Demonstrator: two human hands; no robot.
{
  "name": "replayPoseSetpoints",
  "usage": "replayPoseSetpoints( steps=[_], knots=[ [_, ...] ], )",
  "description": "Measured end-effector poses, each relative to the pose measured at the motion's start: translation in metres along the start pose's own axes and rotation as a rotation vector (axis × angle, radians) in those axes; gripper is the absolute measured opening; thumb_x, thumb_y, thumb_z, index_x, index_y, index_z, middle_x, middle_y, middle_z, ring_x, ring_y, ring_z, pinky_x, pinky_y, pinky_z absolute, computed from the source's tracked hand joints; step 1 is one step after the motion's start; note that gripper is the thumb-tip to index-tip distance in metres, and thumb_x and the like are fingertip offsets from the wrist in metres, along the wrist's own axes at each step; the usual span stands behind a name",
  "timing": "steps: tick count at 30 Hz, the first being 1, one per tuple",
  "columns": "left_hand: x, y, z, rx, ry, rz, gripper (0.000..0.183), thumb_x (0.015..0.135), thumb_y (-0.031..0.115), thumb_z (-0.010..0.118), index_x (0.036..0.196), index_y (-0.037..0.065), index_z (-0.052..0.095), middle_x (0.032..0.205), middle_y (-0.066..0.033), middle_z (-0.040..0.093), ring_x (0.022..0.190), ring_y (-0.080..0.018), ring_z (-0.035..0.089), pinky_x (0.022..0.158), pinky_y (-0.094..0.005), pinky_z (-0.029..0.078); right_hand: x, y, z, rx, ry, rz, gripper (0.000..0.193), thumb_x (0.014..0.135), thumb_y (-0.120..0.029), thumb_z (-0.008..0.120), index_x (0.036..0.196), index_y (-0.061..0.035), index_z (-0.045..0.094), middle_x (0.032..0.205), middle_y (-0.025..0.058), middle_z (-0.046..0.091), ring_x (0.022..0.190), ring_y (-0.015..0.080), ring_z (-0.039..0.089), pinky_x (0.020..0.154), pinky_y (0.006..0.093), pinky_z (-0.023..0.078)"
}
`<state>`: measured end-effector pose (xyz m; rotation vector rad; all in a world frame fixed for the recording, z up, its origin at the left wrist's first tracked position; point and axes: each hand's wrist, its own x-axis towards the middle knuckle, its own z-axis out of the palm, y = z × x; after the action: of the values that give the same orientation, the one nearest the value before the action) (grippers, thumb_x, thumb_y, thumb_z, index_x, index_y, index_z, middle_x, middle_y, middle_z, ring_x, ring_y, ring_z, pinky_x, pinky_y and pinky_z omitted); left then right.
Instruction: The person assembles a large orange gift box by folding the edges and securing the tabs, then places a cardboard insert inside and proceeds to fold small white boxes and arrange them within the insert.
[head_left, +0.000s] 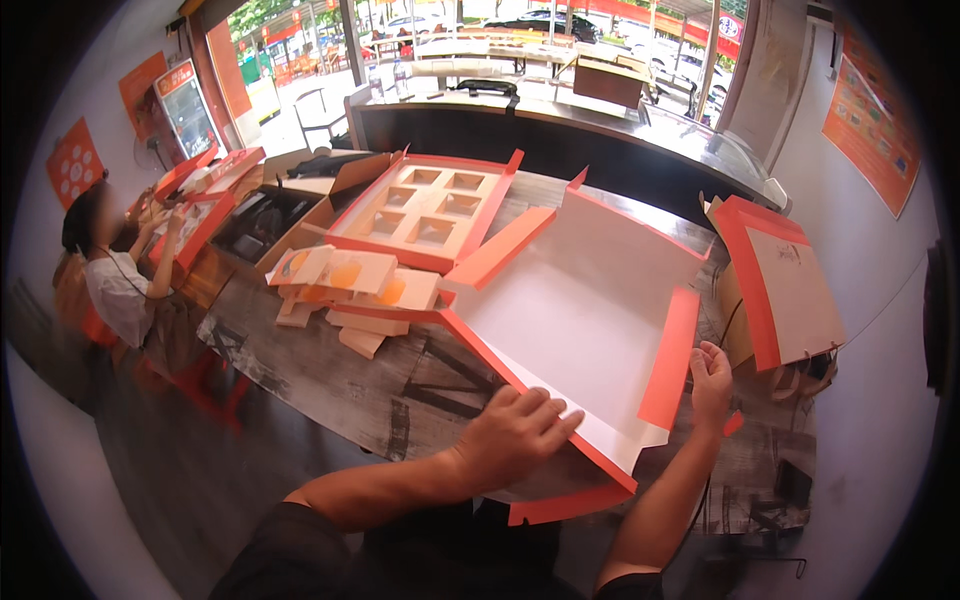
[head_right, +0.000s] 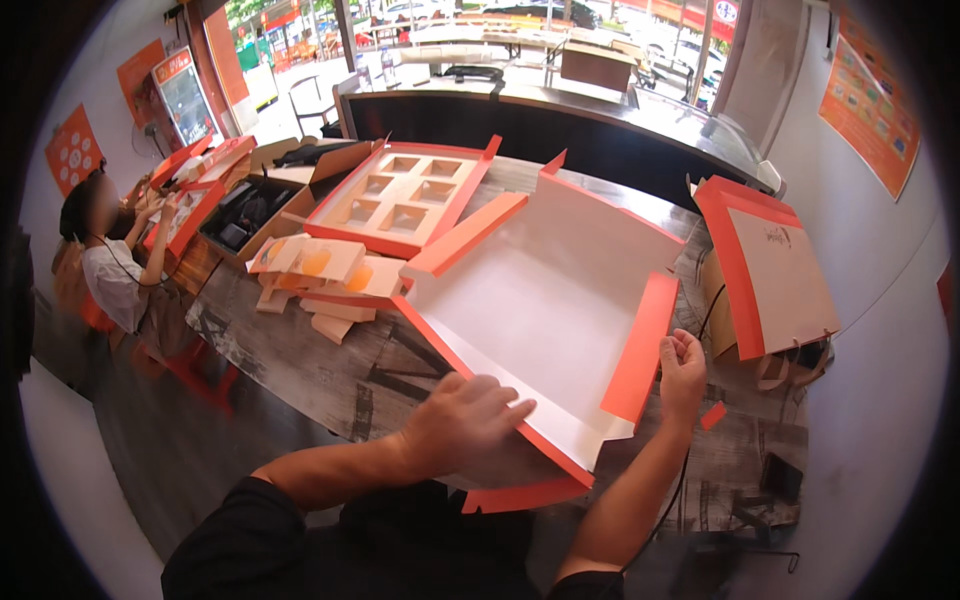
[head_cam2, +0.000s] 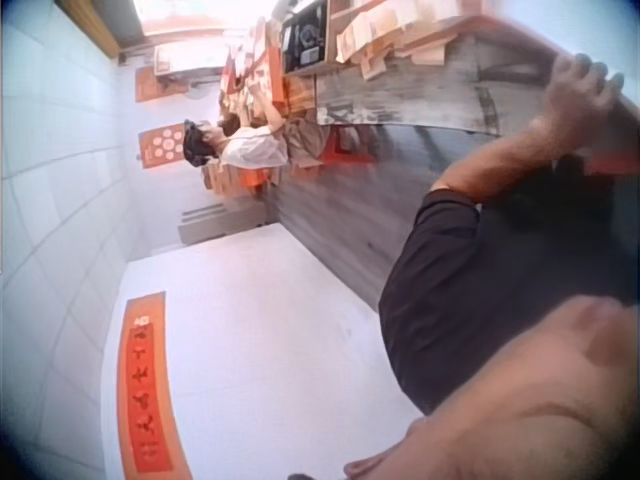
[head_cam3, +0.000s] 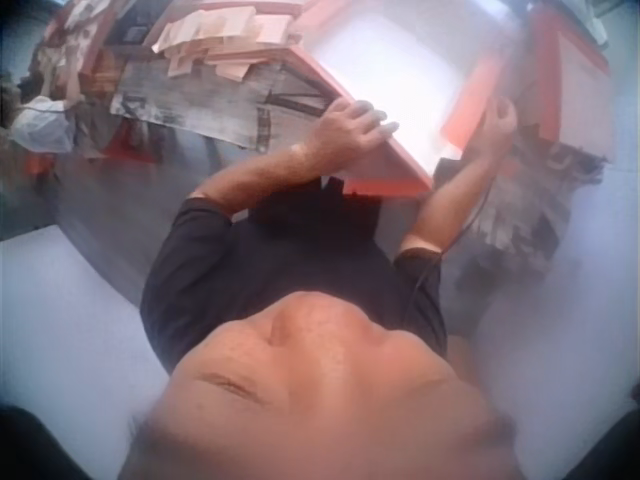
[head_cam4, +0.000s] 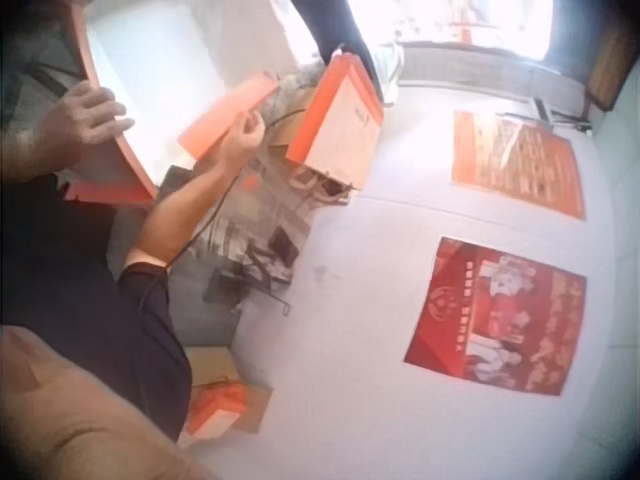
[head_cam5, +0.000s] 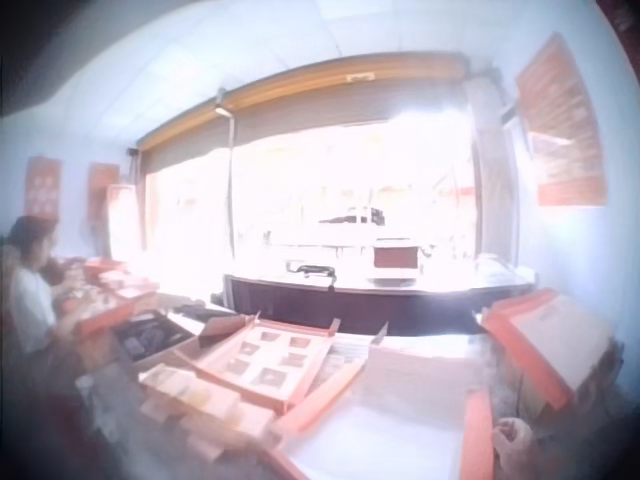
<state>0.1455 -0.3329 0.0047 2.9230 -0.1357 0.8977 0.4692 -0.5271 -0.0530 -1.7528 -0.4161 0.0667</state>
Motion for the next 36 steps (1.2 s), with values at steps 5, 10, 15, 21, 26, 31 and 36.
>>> replayPoseSetpoints(
  steps=[5, 10, 15, 21, 26, 31, 36],
  knots=[
    [-0.014, 0.046, 0.011, -0.150, -0.087, -0.065, 0.045, 0.089, 0.014, 0.066, 0.133, 0.009, 0.068, 0.129, -0.0129, 0.070, 0.111, -0.0257, 0.068, 0.084, -0.0384, 0.055, 0.004, 0.019, -0.021, 0.017, -0.089, -0.041, 0.039, 0.106, -0.019, 0.070, 0.136, 0.0044, 0.062, 0.121, 0.0082, 0.071, 0.109, 0.0142, 0.067, 0.095, 0.0293, 0.054],
    [-0.029, 0.067, 0.010, -0.229, -0.090, -0.054, 0.047, 0.091, 0.014, 0.065, 0.138, 0.008, 0.065, 0.141, -0.0216, 0.063, 0.123, -0.0357, 0.065, 0.097, -0.0448, 0.057, -0.026, 0.033, -0.043, 0.167, -0.101, 0.005, 0.040, 0.109, -0.017, 0.066, 0.141, 0.0050, 0.058, 0.134, 0.0116, 0.068, 0.119, 0.0162, 0.065, 0.102, 0.0297, 0.053],
    [-0.042, 0.075, -0.022, -0.549, -0.109, -0.064, 0.053, 0.087, 0.013, 0.075, 0.138, 0.004, 0.064, 0.146, -0.0242, 0.060, 0.132, -0.0395, 0.063, 0.099, -0.0449, 0.059, -0.096, 0.034, -0.083, 0.409, -0.072, 0.075, 0.041, 0.112, -0.017, 0.059, 0.147, 0.0037, 0.051, 0.146, 0.0158, 0.062, 0.129, 0.0213, 0.063, 0.108, 0.0338, 0.053],
    [-0.085, 0.048, -0.033, -0.870, 0.014, -0.052, 0.052, 0.082, 0.010, 0.085, 0.131, 0.004, 0.068, 0.132, -0.0204, 0.070, 0.112, -0.0367, 0.073, 0.089, -0.0419, 0.063, -0.185, 0.039, -0.072, 0.430, 0.115, 0.037, 0.038, 0.110, -0.004, 0.056, 0.147, 0.0006, 0.053, 0.142, 0.0147, 0.065, 0.114, 0.0197, 0.070, 0.103, 0.0339, 0.056],
    [-0.146, 0.028, -0.025, -1.116, -0.108, -0.558, 0.044, 0.093, 0.004, 0.079, 0.134, 0.002, 0.066, 0.123, -0.0161, 0.073, 0.107, -0.0263, 0.075, 0.086, -0.0347, 0.061, -0.208, 0.022, -0.077, -0.166, 0.024, -0.025, 0.046, 0.103, 0.002, 0.061, 0.148, -0.0015, 0.054, 0.140, 0.0133, 0.064, 0.118, 0.0194, 0.066, 0.103, 0.0329, 0.053],
    [-0.199, 0.009, -0.027, -1.460, 0.369, -1.117, 0.043, 0.105, 0.014, 0.066, 0.145, 0.002, 0.057, 0.122, -0.0142, 0.071, 0.096, -0.0201, 0.072, 0.078, -0.0312, 0.057, -0.221, 0.020, -0.071, -0.403, -0.090, -0.265, 0.067, 0.097, -0.015, 0.076, 0.156, -0.0002, 0.047, 0.143, 0.0162, 0.061, 0.123, 0.0255, 0.063, 0.105, 0.0393, 0.052],
    [-0.196, -0.009, -0.038, -1.785, 0.612, -1.358, 0.040, 0.109, 0.017, 0.060, 0.148, 0.009, 0.057, 0.126, -0.0124, 0.072, 0.097, -0.0207, 0.072, 0.081, -0.0351, 0.060, -0.227, 0.024, -0.059, -0.328, -0.106, -0.282, 0.079, 0.099, -0.019, 0.075, 0.163, 0.0018, 0.035, 0.153, 0.0194, 0.054, 0.133, 0.0321, 0.059, 0.110, 0.0444, 0.051]
  ],
)
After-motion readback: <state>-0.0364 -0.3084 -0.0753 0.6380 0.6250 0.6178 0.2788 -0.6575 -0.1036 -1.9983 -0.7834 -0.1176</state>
